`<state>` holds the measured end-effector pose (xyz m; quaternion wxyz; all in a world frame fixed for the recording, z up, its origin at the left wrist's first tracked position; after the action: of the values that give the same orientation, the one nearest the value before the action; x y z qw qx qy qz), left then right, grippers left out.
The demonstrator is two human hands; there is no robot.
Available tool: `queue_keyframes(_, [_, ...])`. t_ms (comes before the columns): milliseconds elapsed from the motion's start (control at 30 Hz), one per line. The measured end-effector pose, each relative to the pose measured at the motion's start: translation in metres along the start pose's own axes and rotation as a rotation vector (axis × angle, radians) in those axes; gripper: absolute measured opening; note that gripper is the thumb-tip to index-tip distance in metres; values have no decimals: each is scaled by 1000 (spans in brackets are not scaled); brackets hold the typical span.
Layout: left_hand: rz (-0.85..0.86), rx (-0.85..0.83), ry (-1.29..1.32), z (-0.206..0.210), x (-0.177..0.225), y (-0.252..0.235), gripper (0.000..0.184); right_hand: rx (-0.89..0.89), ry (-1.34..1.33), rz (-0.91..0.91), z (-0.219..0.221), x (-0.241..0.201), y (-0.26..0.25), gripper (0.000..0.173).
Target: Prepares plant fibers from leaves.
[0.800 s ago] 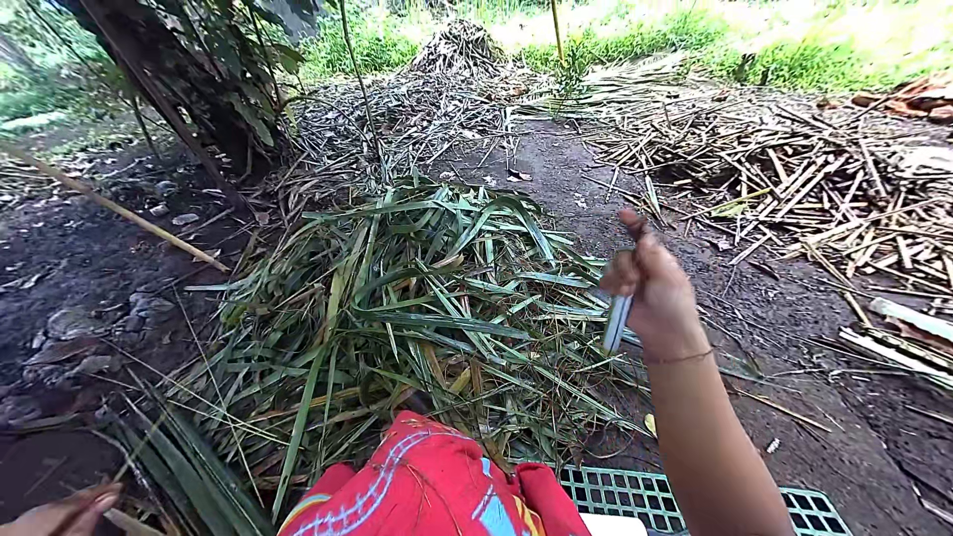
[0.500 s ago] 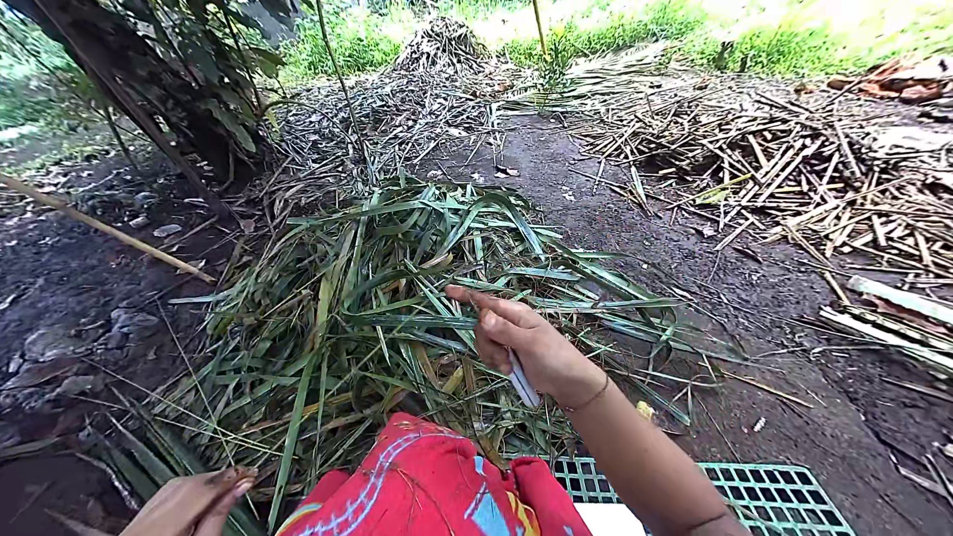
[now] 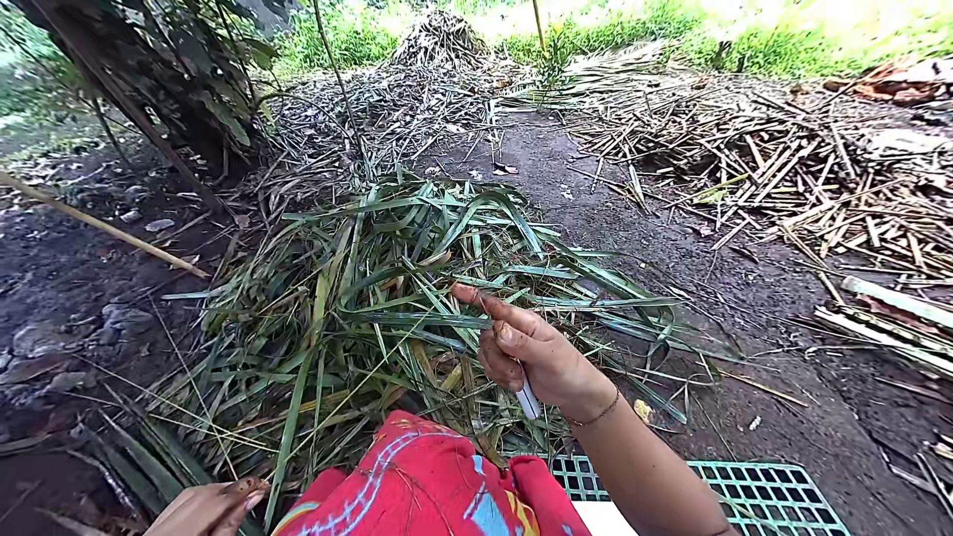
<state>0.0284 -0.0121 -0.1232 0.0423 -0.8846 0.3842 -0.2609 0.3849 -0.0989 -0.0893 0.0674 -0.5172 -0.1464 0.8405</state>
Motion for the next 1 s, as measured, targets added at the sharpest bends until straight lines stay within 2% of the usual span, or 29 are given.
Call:
queue_keyframes(67, [5, 1, 0, 2, -1, 1, 29, 67, 21, 7, 3, 2, -2, 48])
queue_keyframes(167, [10, 37, 5, 1, -3, 4, 29, 204, 21, -26, 0, 4, -5, 14])
queue_keyframes(200, [8, 44, 3, 0, -2, 5, 29, 212, 20, -25, 0, 4, -5, 11])
queue_keyframes(233, [5, 45, 0, 0, -2, 6, 29, 203, 27, -20, 1, 4, -5, 16])
queue_keyframes(300, [1, 37, -6, 2, -2, 8, 29, 159, 58, -10, 5, 3, -4, 37])
queue_keyframes(333, [3, 32, -12, 3, -3, 10, 28, 145, 72, -6, 6, 3, -4, 39])
queue_keyframes(500, [11, 56, 9, 2, -6, 14, 29, 157, 134, -48, 6, -7, 0, 38])
queue_keyframes(667, [-65, 141, -24, -15, -22, 26, 31, 307, 258, -191, -25, -38, 6, 39])
queue_keyframes(767, [-116, 75, 23, -12, -24, 16, 36, 320, 260, -231, -23, -41, 10, 39])
queue_keyframes(867, [-85, 88, 199, 5, 12, -17, 47, 266, 266, -257, -6, -31, 12, 36])
queue_keyframes(933, [-6, 127, 318, 14, 57, -48, 47, 206, 271, -261, 10, -22, 11, 36])
queue_keyframes(1000, [85, 83, 458, 15, 103, -78, 43, 166, 283, -269, 23, -16, 10, 37])
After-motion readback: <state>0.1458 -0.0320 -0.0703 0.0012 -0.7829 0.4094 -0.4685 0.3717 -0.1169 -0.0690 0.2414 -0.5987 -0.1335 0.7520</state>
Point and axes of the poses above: each hand's wrist, its own y-axis away from the middle knuckle, its own z-axis out of the palm, x = y × z, the point moved 6 cm from there along -y, towards the middle knuckle, and after that the axes turned 2 degrees about -z, right-handed, at the moved point
